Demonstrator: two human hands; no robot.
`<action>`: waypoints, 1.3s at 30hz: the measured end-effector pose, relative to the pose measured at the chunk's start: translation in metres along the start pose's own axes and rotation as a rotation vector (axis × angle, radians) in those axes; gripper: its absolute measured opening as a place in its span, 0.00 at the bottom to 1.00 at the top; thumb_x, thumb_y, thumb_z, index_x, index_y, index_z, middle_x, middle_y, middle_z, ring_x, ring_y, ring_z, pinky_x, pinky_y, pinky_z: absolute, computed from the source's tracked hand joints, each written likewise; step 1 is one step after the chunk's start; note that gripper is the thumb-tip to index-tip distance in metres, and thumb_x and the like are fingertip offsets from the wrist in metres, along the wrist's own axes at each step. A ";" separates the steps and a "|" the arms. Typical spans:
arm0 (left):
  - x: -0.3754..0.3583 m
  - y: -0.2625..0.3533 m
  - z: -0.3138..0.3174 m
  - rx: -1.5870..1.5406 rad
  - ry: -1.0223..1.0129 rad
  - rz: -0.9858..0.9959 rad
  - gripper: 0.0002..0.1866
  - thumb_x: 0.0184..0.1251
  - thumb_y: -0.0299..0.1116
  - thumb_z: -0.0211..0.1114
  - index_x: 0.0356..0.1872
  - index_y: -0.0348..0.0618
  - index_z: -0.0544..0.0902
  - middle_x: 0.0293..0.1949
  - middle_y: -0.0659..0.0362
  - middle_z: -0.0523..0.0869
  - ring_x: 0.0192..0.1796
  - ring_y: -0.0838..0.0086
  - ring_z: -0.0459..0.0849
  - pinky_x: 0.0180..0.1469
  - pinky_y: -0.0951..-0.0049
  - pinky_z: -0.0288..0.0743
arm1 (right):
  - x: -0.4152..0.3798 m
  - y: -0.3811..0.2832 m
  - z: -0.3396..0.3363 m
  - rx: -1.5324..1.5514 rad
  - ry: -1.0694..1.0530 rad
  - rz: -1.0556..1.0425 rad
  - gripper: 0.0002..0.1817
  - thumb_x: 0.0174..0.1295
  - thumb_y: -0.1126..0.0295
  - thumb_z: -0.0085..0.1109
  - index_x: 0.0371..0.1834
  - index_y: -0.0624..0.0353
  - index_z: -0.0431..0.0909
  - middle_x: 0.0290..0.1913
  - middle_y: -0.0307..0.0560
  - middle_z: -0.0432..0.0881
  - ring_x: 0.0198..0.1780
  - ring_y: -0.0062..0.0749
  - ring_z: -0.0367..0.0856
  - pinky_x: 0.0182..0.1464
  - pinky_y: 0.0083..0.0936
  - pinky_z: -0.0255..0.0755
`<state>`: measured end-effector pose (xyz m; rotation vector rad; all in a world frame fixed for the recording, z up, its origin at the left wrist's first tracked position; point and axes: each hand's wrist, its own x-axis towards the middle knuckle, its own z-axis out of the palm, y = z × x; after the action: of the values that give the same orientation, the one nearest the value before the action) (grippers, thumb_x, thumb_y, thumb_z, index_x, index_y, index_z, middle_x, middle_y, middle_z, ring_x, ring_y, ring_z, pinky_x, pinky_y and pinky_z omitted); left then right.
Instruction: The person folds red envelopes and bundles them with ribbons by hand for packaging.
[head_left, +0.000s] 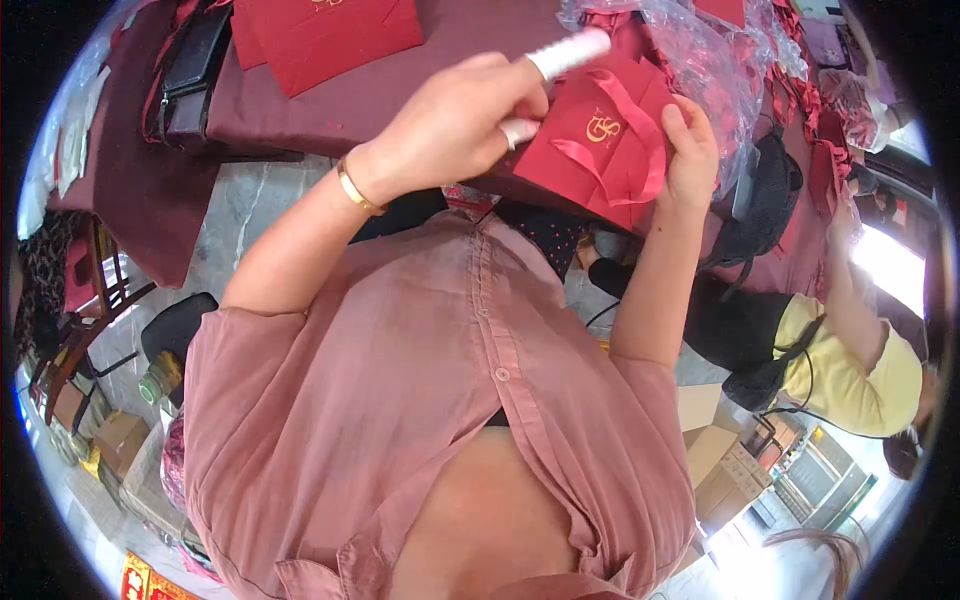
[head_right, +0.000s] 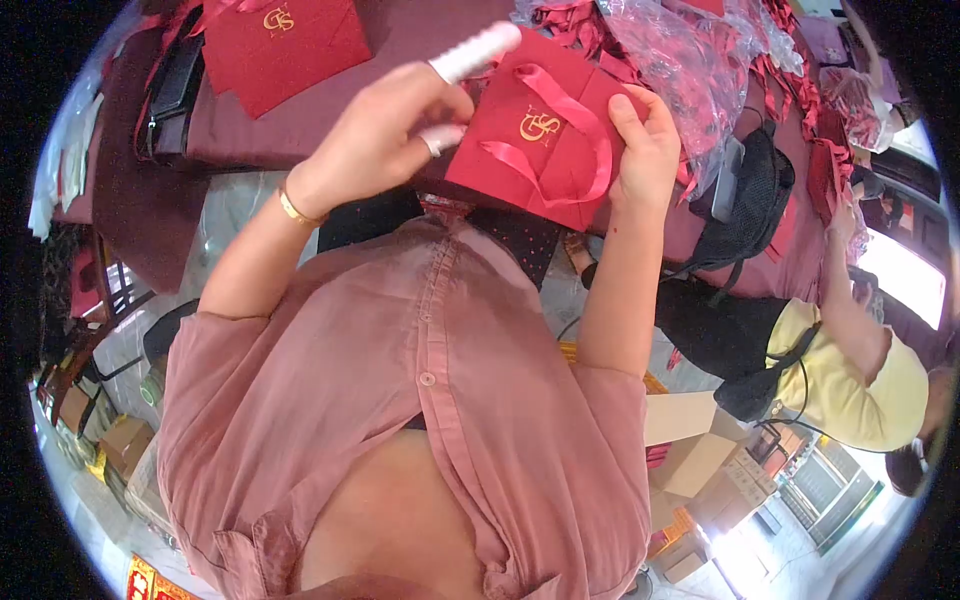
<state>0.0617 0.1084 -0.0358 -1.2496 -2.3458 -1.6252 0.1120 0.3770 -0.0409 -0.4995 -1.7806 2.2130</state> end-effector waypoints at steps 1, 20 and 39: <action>-0.002 -0.001 0.003 0.023 -0.043 0.028 0.11 0.54 0.23 0.68 0.38 0.42 0.78 0.31 0.53 0.80 0.38 0.58 0.80 0.42 0.59 0.74 | 0.001 0.004 0.000 -0.003 0.007 -0.012 0.13 0.62 0.77 0.64 0.48 0.64 0.77 0.43 0.43 0.81 0.42 0.25 0.80 0.48 0.22 0.75; 0.011 -0.015 -0.014 0.142 -0.279 0.101 0.32 0.60 0.21 0.59 0.67 0.56 0.71 0.33 0.52 0.85 0.37 0.55 0.84 0.39 0.58 0.77 | -0.004 0.001 0.006 -0.437 0.111 -0.223 0.12 0.59 0.78 0.66 0.46 0.64 0.77 0.40 0.41 0.80 0.39 0.21 0.77 0.44 0.18 0.74; 0.001 -0.004 0.037 -0.039 0.345 -0.211 0.26 0.70 0.24 0.57 0.69 0.53 0.70 0.25 0.61 0.79 0.25 0.80 0.78 0.32 0.76 0.74 | -0.014 0.023 0.007 -0.161 0.118 -0.130 0.12 0.61 0.78 0.64 0.47 0.64 0.77 0.37 0.37 0.79 0.37 0.17 0.75 0.42 0.14 0.70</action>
<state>0.0732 0.1378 -0.0552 -0.6729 -2.2952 -1.7820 0.1225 0.3604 -0.0602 -0.5196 -1.8813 1.9239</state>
